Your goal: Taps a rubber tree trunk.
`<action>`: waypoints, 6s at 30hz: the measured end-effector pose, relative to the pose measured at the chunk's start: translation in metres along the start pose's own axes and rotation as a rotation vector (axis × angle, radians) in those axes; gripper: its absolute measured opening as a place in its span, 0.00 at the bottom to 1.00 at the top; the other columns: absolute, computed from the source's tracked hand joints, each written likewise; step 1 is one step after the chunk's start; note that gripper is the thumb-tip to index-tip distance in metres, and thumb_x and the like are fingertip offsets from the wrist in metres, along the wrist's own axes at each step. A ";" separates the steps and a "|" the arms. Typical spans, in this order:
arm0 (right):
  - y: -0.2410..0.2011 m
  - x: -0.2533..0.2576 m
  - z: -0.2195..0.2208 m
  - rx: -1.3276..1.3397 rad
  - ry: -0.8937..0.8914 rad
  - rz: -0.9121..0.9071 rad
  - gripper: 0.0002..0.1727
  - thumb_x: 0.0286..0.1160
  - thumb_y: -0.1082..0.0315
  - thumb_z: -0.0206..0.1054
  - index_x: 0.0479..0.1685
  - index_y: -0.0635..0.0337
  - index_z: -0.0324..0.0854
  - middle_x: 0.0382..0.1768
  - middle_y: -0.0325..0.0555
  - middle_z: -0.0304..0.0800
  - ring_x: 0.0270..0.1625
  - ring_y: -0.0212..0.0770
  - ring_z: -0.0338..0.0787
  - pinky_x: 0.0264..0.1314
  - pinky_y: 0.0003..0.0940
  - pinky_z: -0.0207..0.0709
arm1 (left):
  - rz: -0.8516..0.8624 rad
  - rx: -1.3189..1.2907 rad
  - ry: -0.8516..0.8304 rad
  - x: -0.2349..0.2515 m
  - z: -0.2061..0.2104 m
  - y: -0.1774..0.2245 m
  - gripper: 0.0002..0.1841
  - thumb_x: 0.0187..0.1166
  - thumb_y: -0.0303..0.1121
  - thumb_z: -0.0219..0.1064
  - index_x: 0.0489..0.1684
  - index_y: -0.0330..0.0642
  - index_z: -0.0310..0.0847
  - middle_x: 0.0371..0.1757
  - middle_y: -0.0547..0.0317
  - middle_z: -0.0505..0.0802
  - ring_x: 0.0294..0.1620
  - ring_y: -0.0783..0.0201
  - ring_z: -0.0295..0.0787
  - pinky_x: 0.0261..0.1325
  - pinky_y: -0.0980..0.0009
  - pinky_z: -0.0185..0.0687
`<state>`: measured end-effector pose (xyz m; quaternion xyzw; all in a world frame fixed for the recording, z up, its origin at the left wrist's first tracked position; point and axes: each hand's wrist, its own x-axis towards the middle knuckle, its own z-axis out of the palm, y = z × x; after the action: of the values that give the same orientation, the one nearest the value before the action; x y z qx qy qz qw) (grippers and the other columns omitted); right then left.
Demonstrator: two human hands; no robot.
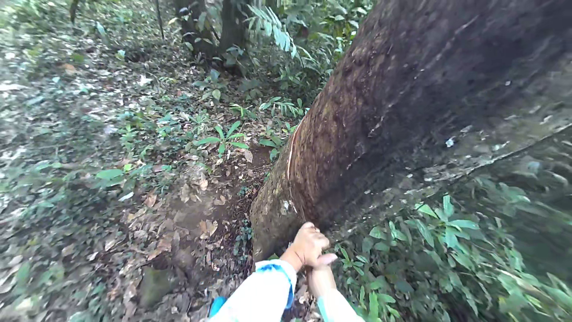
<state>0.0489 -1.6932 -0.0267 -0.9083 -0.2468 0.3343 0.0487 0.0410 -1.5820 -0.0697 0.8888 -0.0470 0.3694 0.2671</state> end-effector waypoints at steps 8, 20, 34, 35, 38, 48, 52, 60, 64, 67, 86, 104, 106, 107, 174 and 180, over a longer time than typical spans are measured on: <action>0.020 0.049 0.054 0.280 0.021 -0.021 0.23 0.82 0.66 0.63 0.69 0.73 0.79 0.65 0.72 0.85 0.73 0.66 0.83 0.78 0.62 0.72 | -0.070 0.050 -0.292 -0.026 0.019 -0.022 0.32 0.78 0.58 0.57 0.24 0.36 0.90 0.30 0.46 0.96 0.41 0.46 0.96 0.65 0.43 0.81; 0.009 0.080 0.054 0.344 0.074 -0.042 0.29 0.80 0.65 0.68 0.75 0.76 0.73 0.69 0.74 0.82 0.76 0.66 0.80 0.81 0.61 0.70 | 0.039 0.223 0.009 -0.021 0.030 -0.050 0.34 0.77 0.62 0.49 0.14 0.43 0.85 0.19 0.55 0.91 0.27 0.55 0.91 0.49 0.54 0.83; 0.033 0.082 0.026 0.094 0.000 -0.073 0.24 0.84 0.66 0.62 0.73 0.73 0.76 0.68 0.73 0.84 0.75 0.68 0.82 0.78 0.63 0.72 | -0.016 0.216 0.108 -0.010 0.055 -0.040 0.36 0.80 0.63 0.45 0.13 0.44 0.83 0.18 0.55 0.90 0.25 0.55 0.91 0.49 0.53 0.83; 0.046 0.085 0.028 0.137 0.013 -0.058 0.25 0.82 0.66 0.65 0.73 0.73 0.76 0.67 0.73 0.84 0.74 0.68 0.82 0.78 0.64 0.72 | -0.025 0.245 0.135 -0.013 0.068 -0.035 0.36 0.79 0.64 0.45 0.13 0.45 0.83 0.18 0.56 0.90 0.25 0.55 0.91 0.48 0.54 0.83; 0.101 0.071 0.048 0.232 0.051 -0.136 0.30 0.75 0.69 0.69 0.75 0.78 0.72 0.65 0.79 0.83 0.70 0.73 0.83 0.75 0.69 0.72 | -0.056 0.262 0.165 -0.035 0.105 0.000 0.36 0.78 0.66 0.46 0.12 0.45 0.82 0.17 0.56 0.89 0.23 0.56 0.89 0.44 0.54 0.82; 0.086 0.100 0.028 0.072 0.048 -0.318 0.23 0.89 0.65 0.53 0.70 0.75 0.77 0.63 0.71 0.87 0.72 0.65 0.84 0.77 0.60 0.73 | 0.042 0.371 0.334 -0.019 0.109 -0.037 0.37 0.83 0.62 0.40 0.07 0.47 0.74 0.11 0.57 0.83 0.18 0.57 0.83 0.43 0.58 0.78; 0.107 0.110 0.042 0.224 0.135 -0.476 0.24 0.93 0.64 0.45 0.72 0.72 0.76 0.61 0.66 0.89 0.70 0.59 0.86 0.76 0.59 0.75 | 0.096 0.310 0.363 -0.021 0.118 -0.036 0.37 0.85 0.61 0.37 0.05 0.47 0.70 0.09 0.57 0.80 0.16 0.57 0.79 0.40 0.57 0.75; 0.176 0.070 0.043 -0.009 0.386 -0.859 0.15 0.85 0.69 0.57 0.52 0.73 0.84 0.40 0.64 0.93 0.46 0.61 0.95 0.52 0.60 0.86 | 0.229 0.251 0.332 -0.039 0.142 0.017 0.37 0.82 0.62 0.42 0.07 0.45 0.74 0.11 0.57 0.81 0.17 0.57 0.80 0.36 0.57 0.73; 0.159 0.094 0.050 0.061 0.519 -1.001 0.14 0.83 0.72 0.58 0.56 0.73 0.82 0.45 0.63 0.90 0.46 0.55 0.93 0.54 0.54 0.85 | 0.357 0.286 0.271 -0.031 0.122 -0.005 0.32 0.82 0.53 0.47 0.09 0.39 0.76 0.12 0.54 0.80 0.17 0.56 0.79 0.33 0.57 0.71; 0.144 0.095 0.058 0.041 0.472 -0.911 0.19 0.87 0.72 0.55 0.70 0.73 0.75 0.62 0.66 0.86 0.62 0.55 0.90 0.69 0.50 0.79 | 0.361 0.259 0.248 -0.039 0.124 -0.025 0.29 0.81 0.48 0.49 0.09 0.38 0.77 0.12 0.53 0.80 0.18 0.56 0.80 0.37 0.55 0.72; 0.153 0.090 0.070 -0.258 0.438 -0.648 0.23 0.88 0.71 0.52 0.76 0.76 0.66 0.62 0.71 0.84 0.69 0.65 0.85 0.73 0.59 0.74 | 0.267 0.262 0.282 -0.054 0.153 -0.021 0.31 0.81 0.49 0.45 0.11 0.37 0.80 0.14 0.51 0.84 0.21 0.52 0.85 0.34 0.50 0.73; 0.190 0.138 0.040 -0.296 0.528 -0.796 0.19 0.88 0.68 0.57 0.67 0.74 0.77 0.60 0.70 0.88 0.67 0.65 0.87 0.74 0.60 0.74 | 0.156 0.399 0.317 -0.028 0.189 -0.020 0.27 0.78 0.48 0.54 0.12 0.37 0.82 0.18 0.50 0.88 0.27 0.51 0.90 0.37 0.49 0.76; 0.209 0.155 0.057 -0.295 0.565 -0.835 0.17 0.86 0.71 0.57 0.62 0.77 0.81 0.56 0.73 0.89 0.64 0.69 0.89 0.70 0.63 0.77 | 0.118 0.455 0.253 -0.040 0.206 -0.015 0.28 0.78 0.52 0.55 0.17 0.36 0.86 0.23 0.48 0.92 0.32 0.49 0.93 0.44 0.46 0.80; 0.224 0.160 0.068 -0.290 0.612 -0.875 0.16 0.84 0.72 0.58 0.57 0.78 0.83 0.51 0.73 0.91 0.60 0.70 0.91 0.65 0.64 0.80 | 0.117 0.465 0.223 -0.048 0.215 -0.006 0.30 0.78 0.54 0.55 0.19 0.36 0.87 0.24 0.47 0.93 0.34 0.47 0.93 0.47 0.45 0.80; 0.369 0.169 0.232 0.515 0.595 -0.839 0.42 0.67 0.72 0.65 0.86 0.75 0.56 0.44 0.64 0.89 0.27 0.35 0.86 0.31 0.33 0.82 | -0.538 0.338 0.362 -0.099 0.166 -0.071 0.14 0.85 0.32 0.66 0.53 0.26 0.85 0.48 0.34 0.92 0.56 0.39 0.90 0.67 0.44 0.80; 0.351 0.175 0.233 0.517 0.641 -0.899 0.40 0.67 0.68 0.63 0.86 0.67 0.61 0.46 0.57 0.91 0.27 0.32 0.86 0.29 0.30 0.81 | -0.517 -0.013 0.513 -0.088 0.147 -0.067 0.15 0.91 0.27 0.50 0.58 0.24 0.79 0.65 0.35 0.86 0.69 0.50 0.83 0.75 0.56 0.74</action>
<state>0.1620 -1.9336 -0.3972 -0.7293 -0.4901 0.0399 0.4757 0.0887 -1.6096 -0.2454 0.7481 0.2457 0.5001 0.3604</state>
